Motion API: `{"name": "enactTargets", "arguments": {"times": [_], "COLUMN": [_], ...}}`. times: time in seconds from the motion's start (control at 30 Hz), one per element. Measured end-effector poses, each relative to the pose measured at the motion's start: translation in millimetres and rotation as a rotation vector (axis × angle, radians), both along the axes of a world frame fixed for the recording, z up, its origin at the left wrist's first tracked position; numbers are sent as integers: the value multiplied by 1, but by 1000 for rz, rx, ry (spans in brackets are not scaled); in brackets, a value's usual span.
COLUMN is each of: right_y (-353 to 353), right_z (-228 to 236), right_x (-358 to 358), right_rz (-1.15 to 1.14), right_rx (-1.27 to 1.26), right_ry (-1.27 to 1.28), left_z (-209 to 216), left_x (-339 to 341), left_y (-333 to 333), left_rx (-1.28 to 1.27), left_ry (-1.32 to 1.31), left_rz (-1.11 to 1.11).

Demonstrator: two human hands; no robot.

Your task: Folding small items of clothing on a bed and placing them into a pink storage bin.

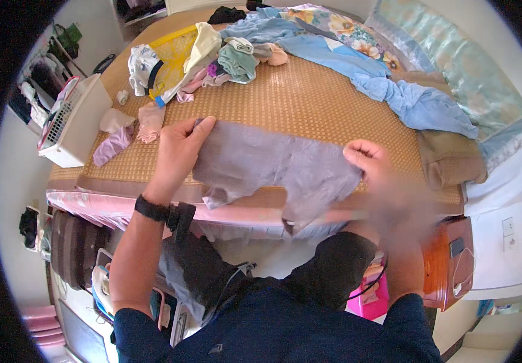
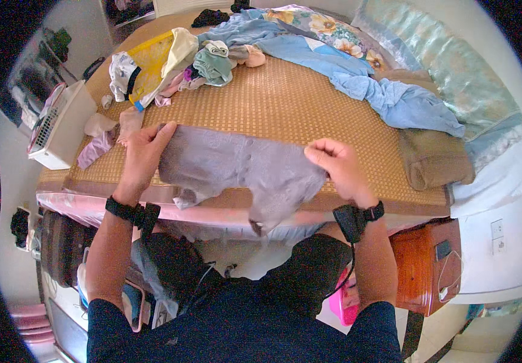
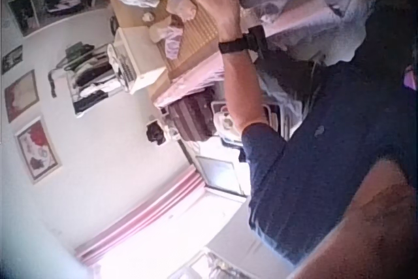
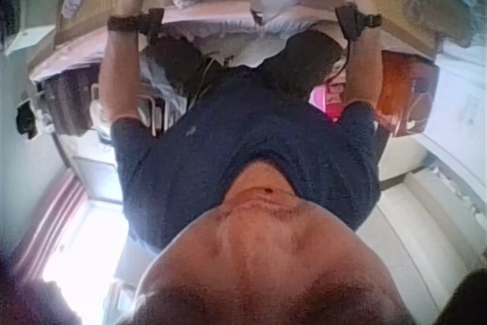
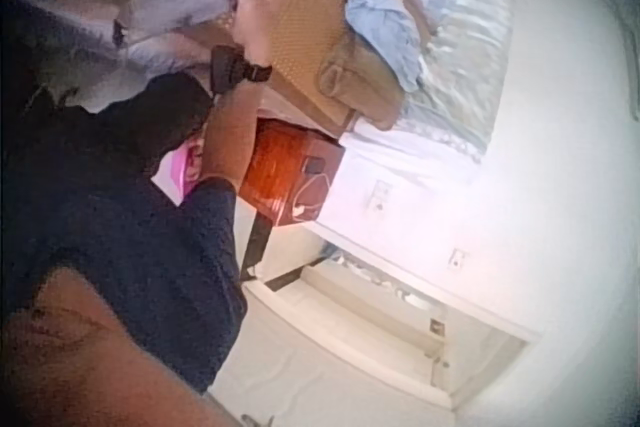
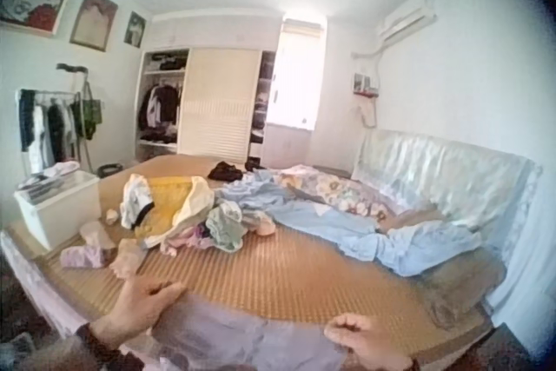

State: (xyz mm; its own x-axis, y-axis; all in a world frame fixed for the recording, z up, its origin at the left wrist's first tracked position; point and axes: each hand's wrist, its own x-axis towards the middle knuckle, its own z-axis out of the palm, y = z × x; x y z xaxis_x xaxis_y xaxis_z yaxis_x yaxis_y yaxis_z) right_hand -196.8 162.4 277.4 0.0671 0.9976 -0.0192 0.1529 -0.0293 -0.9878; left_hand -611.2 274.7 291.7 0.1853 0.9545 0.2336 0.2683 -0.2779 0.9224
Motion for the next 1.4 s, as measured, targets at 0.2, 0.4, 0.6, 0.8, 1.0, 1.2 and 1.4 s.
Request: {"name": "enactTargets", "arguments": {"times": [0.2, 0.4, 0.6, 0.8, 1.0, 1.2, 1.4], "right_y": [32, 51, 25, 4, -23, -35, -38], "right_z": [30, 77, 50, -57, -100, -110, -111], "right_x": [2, -5, -22, -1, 3, 3, 1], "right_rz": [-162, -324, -410, 76, 123, 16, -33], "right_rx": [31, 387, 905, 869, 696, 655, 687], "right_ry": [-69, -249, -578, -953, -942, -898, -829], "left_z": [11, 69, 43, -64, -112, -111, -115], "left_x": [3, 7, -1, -7, -14, -16, -21], "left_y": [42, 46, 31, -9, -35, -52, -61], "left_rx": [57, 134, 736, 537, 590, 683, 646], "left_ry": [138, 233, 143, 416, 570, 603, 593], "left_rz": [-19, 72, -133, -387, -393, -357, -336]}}
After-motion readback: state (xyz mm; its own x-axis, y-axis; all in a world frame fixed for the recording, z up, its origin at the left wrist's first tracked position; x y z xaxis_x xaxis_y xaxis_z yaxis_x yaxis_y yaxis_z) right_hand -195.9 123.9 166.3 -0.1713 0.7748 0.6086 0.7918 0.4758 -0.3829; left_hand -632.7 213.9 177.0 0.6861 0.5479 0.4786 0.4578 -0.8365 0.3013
